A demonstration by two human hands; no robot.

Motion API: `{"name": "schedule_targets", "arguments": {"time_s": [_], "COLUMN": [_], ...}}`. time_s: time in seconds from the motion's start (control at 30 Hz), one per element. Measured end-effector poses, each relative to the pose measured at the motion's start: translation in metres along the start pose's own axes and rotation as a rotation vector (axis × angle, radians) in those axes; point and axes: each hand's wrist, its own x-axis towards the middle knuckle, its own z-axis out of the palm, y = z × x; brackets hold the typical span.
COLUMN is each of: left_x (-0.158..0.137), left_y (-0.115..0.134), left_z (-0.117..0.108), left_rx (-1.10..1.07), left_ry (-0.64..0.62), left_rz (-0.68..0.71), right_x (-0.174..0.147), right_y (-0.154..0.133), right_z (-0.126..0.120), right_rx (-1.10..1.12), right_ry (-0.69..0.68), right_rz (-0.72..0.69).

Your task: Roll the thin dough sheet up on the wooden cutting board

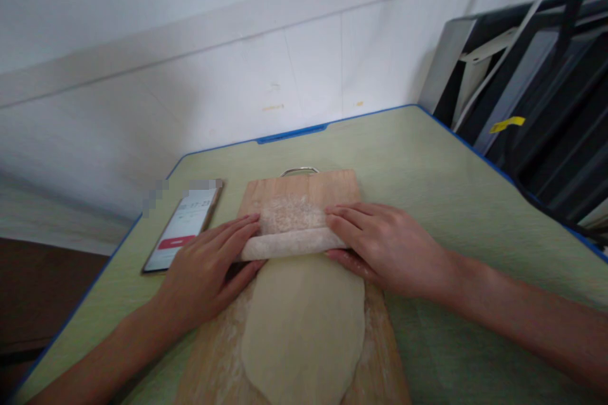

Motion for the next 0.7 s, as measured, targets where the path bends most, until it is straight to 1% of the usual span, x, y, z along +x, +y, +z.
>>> {"name": "schedule_targets", "arguments": {"time_s": [0.23,0.7], "left_x": [0.0007,0.0019], "left_y": [0.0001,0.0001], "left_z": [0.0001,0.0000], "left_rx": [-0.018,-0.004], "left_ry": [0.000,0.011], "left_rz": [-0.004,-0.004], "right_x": [-0.0016,-0.0002], "right_y": [0.0006,0.0007], "right_z": [0.0020,0.0015], "right_rx": [0.043,0.018], "right_ry": [-0.010,-0.039], "right_rz": [0.028,0.029]}}
